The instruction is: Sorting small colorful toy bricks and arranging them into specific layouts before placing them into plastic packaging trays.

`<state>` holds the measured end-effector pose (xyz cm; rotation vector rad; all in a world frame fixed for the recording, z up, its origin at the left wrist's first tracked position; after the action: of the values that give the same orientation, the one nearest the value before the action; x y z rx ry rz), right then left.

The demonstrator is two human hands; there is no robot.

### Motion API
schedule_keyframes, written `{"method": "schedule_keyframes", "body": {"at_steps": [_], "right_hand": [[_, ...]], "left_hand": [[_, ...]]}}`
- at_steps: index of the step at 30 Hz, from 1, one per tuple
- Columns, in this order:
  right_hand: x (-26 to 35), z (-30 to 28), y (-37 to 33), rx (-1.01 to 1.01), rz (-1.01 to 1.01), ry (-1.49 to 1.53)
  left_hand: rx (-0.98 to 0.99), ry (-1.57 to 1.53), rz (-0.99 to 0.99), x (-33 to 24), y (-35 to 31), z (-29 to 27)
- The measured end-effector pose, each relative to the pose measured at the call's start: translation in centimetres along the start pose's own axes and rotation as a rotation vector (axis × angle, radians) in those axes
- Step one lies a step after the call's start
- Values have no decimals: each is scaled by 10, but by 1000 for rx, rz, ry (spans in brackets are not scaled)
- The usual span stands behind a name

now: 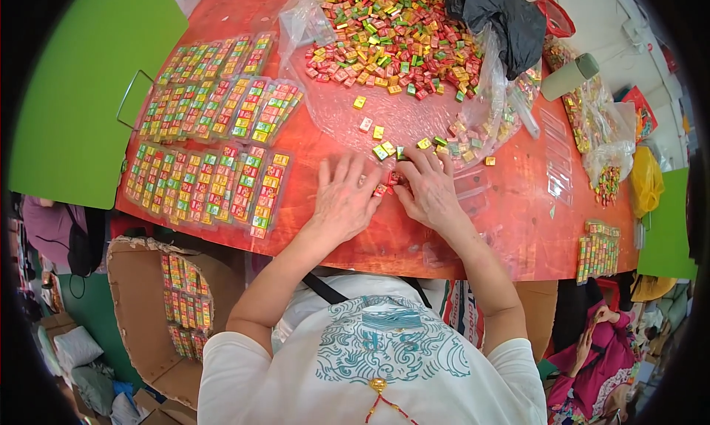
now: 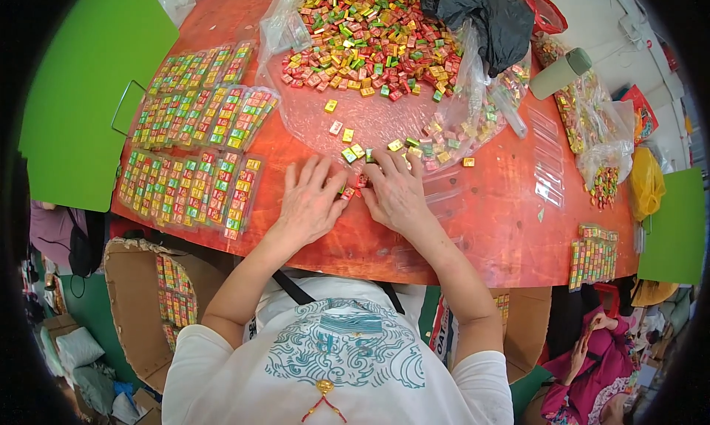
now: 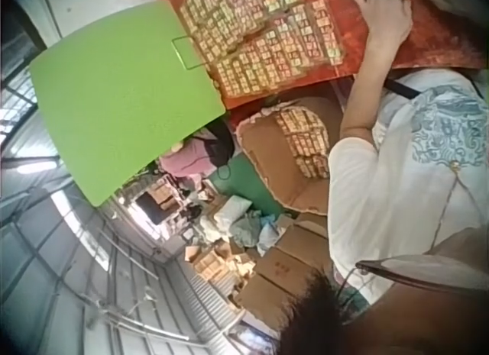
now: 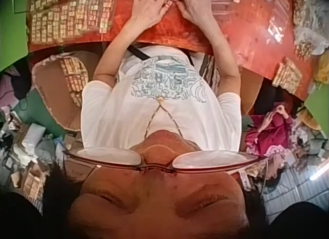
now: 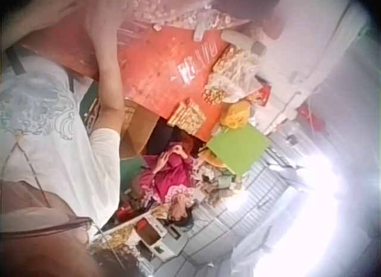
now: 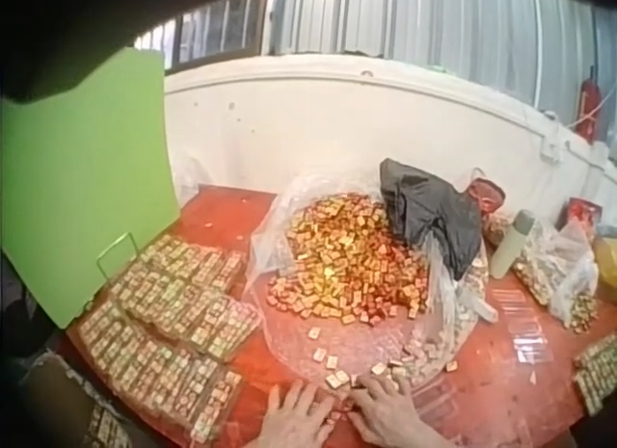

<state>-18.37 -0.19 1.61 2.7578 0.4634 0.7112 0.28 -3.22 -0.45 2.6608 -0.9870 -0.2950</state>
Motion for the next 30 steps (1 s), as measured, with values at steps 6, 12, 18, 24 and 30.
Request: {"method": "schedule_keyframes", "body": {"at_steps": [6,12,18,24,30], "right_hand": [[-3,7,1,-25,-2,-56],[-7,7,1,-78,13,-35],[7,8,9,-67,-51,-6],[3,4,-6,-36,-15,21],[12,9,-18,19,-136,-109]], "left_hand": [[41,-92,39,-1,0,11],[10,-81,-26,1,1,16],[-2,-73,-35,2,-3,20],[-26,-130,-44,0,-2,16],[-11,-111,-15,2,-4,22]]}}
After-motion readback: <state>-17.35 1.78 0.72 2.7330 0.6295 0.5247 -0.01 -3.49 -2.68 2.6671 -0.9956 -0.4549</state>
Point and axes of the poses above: each hand's wrist, its own y-axis towards the middle knuckle, its own z-axis out of the palm, x = y × z, the point moved 2 cm from there along y, towards the middle knuckle, and after that the axes turned 12 degrees about y, right-handed, at the moved point
